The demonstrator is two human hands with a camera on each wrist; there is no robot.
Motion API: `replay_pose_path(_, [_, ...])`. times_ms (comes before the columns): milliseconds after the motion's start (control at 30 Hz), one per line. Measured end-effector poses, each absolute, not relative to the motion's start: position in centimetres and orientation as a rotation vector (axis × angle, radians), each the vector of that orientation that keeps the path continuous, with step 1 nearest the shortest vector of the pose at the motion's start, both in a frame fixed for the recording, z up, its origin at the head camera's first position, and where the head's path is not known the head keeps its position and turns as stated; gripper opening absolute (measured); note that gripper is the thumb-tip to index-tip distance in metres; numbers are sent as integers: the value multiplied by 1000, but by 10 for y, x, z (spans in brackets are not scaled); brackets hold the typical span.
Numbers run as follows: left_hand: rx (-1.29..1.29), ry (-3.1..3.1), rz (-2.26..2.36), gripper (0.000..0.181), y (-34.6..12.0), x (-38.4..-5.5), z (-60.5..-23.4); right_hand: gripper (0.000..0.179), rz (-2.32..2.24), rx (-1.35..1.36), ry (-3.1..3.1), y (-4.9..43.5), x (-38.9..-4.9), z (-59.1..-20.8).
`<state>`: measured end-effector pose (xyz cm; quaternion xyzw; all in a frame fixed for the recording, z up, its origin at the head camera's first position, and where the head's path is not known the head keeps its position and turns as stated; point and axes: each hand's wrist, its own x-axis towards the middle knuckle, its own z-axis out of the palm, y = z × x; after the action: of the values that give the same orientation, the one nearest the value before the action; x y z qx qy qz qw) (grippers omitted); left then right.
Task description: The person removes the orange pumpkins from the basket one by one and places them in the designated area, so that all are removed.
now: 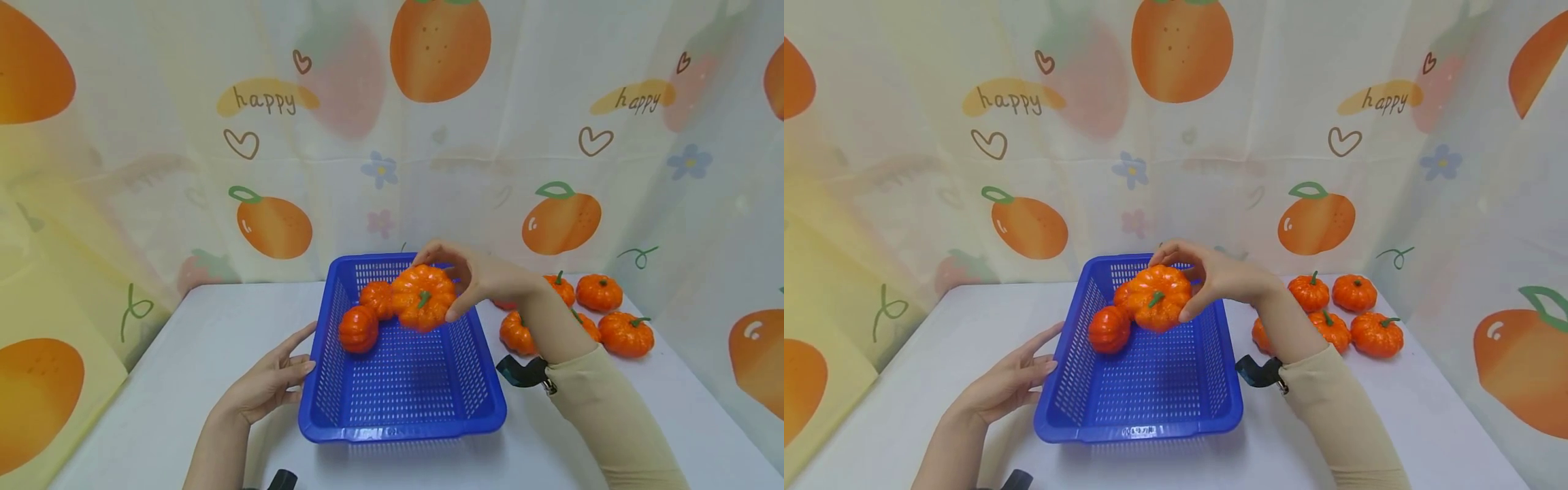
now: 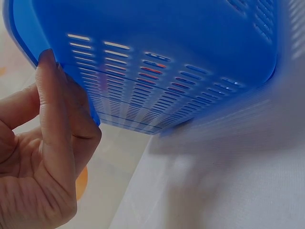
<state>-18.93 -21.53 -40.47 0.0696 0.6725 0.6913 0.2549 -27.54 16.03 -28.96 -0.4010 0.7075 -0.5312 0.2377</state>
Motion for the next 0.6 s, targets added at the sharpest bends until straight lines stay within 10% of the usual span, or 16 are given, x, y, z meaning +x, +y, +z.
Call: replay_pose_path(600, [191,1840,1876,80,-215,-188,-408,71,-1683,-1246,1836,259,-275,-326])
